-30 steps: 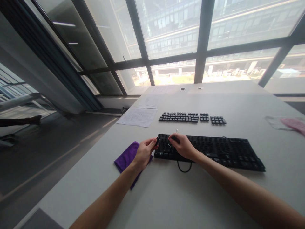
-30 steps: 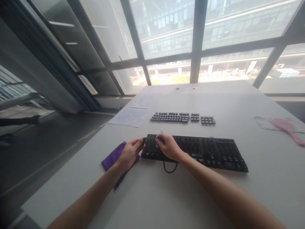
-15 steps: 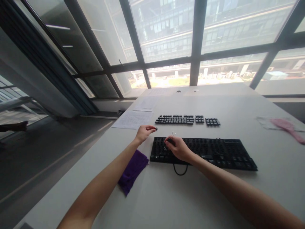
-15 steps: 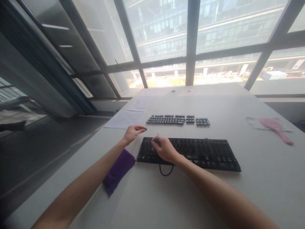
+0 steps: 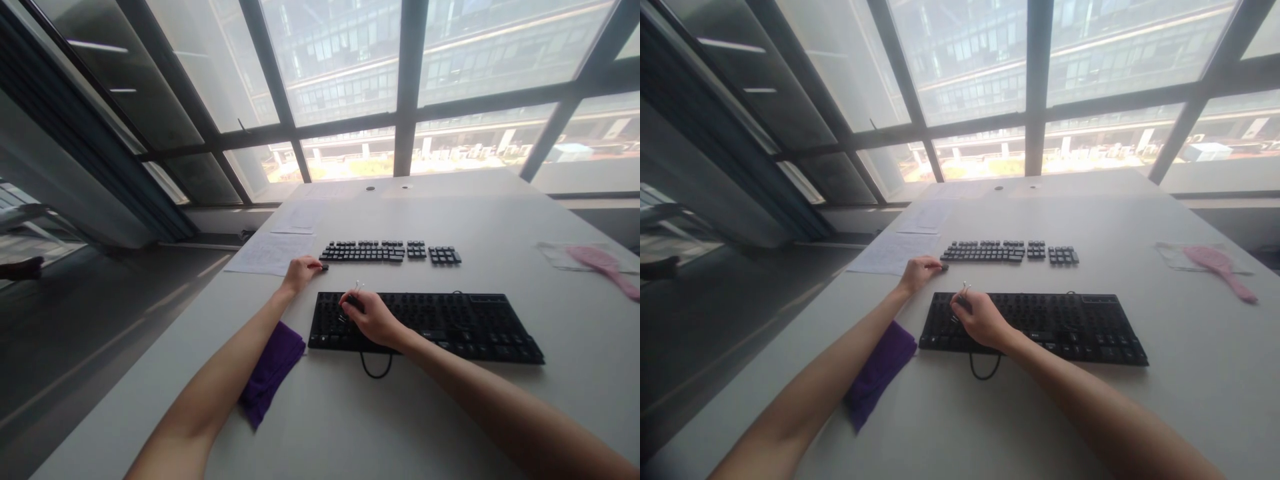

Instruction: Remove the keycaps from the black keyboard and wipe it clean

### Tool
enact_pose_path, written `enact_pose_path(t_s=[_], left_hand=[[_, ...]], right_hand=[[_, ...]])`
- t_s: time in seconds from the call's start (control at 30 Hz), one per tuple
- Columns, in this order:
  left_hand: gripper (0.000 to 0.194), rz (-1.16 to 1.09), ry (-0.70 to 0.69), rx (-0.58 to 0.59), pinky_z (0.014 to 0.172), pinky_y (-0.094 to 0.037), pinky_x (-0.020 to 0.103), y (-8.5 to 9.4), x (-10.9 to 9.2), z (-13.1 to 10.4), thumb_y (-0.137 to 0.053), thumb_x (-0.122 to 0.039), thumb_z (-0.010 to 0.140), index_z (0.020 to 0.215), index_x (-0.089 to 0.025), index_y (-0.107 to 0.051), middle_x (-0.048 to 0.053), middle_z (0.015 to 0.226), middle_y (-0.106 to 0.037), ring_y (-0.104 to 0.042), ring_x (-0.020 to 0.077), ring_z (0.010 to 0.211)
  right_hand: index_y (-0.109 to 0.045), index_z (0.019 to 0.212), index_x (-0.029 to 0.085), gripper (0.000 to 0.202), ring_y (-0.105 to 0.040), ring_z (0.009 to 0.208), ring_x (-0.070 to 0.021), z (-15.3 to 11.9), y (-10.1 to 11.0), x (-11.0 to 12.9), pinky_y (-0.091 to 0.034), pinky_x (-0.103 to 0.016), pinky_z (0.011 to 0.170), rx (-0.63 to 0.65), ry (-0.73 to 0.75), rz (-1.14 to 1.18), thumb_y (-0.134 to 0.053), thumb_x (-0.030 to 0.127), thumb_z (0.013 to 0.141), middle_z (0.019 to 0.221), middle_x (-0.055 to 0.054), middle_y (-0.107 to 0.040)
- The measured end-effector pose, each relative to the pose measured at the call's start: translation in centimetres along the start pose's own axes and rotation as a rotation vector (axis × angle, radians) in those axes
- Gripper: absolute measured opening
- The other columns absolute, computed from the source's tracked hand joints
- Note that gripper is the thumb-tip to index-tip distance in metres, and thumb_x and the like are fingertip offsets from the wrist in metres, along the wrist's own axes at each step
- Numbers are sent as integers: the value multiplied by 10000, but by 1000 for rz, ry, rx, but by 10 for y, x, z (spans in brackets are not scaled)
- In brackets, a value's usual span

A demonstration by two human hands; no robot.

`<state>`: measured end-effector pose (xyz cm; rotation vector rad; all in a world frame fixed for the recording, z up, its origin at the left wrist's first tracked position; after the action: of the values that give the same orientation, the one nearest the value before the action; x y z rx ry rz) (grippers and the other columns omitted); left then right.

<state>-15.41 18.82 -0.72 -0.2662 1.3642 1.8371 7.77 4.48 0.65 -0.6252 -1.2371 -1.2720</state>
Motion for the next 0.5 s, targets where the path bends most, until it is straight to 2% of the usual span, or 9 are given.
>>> enact_pose_path(t_s=[0.2,0.5], left_hand=[[70,36,-103,-66,835,-531,317,-1,3,-2,-702,-231,824,800,-197,-758,52,885,-743,-679,200,850],[69,87,-112,-157,776,-529,302,-2,6,-1,-700,-198,828,791,-186,-758,54,870,-700,-656,183,808]], right_hand=[[-661,911,176,134,-521,605,-135,0,0,0,-414,-252,621,-4,-5,-10,-555,258,916,659,11,-586],[-664,920,172,144,-536,626,-141,0,0,0,-423,-260,642,-1,-5,-4,-555,266,915,682,4,-604]])
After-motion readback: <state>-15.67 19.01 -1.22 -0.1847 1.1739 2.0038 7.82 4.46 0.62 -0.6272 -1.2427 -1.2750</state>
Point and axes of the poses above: each hand's wrist, its own z-axis towards the middle knuckle, its own y-axis out of the back of the hand, x = y × z, the point moved 2 cm from there along z, towards the middle knuckle
